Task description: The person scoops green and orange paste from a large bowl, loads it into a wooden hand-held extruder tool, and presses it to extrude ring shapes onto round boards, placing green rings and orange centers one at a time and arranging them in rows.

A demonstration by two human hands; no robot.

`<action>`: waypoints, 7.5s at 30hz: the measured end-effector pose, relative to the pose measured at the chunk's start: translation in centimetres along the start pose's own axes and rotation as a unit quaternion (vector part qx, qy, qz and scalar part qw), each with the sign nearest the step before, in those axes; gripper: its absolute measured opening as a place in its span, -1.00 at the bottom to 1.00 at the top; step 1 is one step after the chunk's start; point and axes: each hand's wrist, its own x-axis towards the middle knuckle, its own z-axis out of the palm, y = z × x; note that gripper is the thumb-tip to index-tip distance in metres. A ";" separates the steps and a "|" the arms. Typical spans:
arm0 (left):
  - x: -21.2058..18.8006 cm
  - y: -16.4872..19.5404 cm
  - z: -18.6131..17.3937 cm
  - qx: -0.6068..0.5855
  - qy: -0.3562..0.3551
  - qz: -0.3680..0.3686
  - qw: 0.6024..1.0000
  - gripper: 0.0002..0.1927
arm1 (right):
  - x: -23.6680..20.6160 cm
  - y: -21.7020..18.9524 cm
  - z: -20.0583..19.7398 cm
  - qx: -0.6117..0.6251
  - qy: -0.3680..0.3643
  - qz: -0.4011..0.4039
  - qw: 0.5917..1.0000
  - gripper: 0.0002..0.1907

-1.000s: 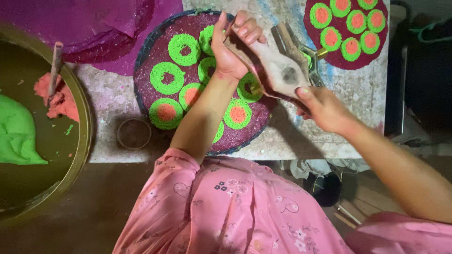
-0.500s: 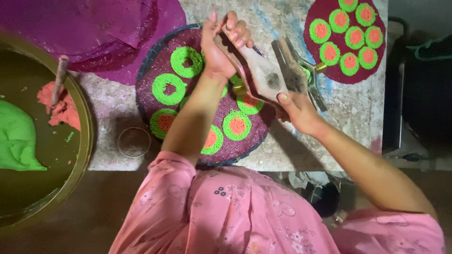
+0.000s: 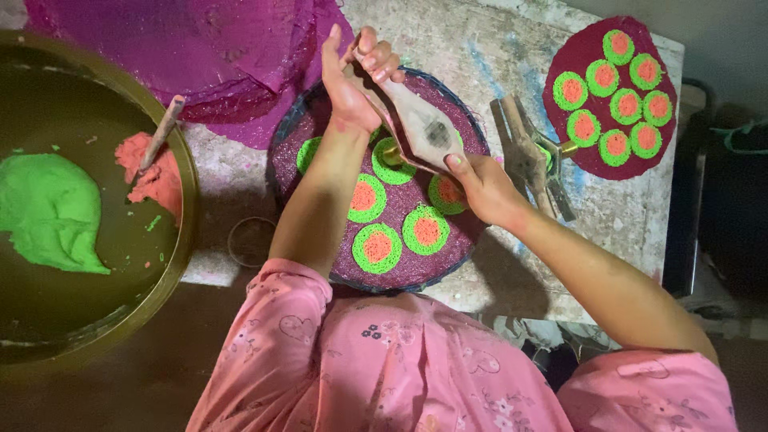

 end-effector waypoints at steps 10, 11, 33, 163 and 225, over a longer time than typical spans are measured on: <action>0.7 1.1 1.4 0.030 0.007 0.041 0.999 -0.49 | 2.0 0.5 -0.3 -0.009 0.026 -0.067 0.997 -0.24; 0.7 2.0 1.8 0.050 0.014 0.048 0.997 -0.47 | 2.6 0.6 -0.1 0.022 0.005 -0.078 0.997 -0.25; 1.6 6.5 0.2 -0.028 0.069 0.104 0.992 -0.51 | 9.6 -3.0 1.0 -0.156 0.044 -0.025 0.987 -0.29; -36.0 22.3 5.4 0.812 0.179 0.142 0.537 -0.51 | 2.2 -36.0 19.4 -0.577 -0.055 -0.637 0.508 -0.85; -35.7 31.4 3.3 0.564 0.226 0.308 0.732 -0.61 | 9.0 -29.9 16.8 0.043 -0.192 -0.412 0.890 -0.51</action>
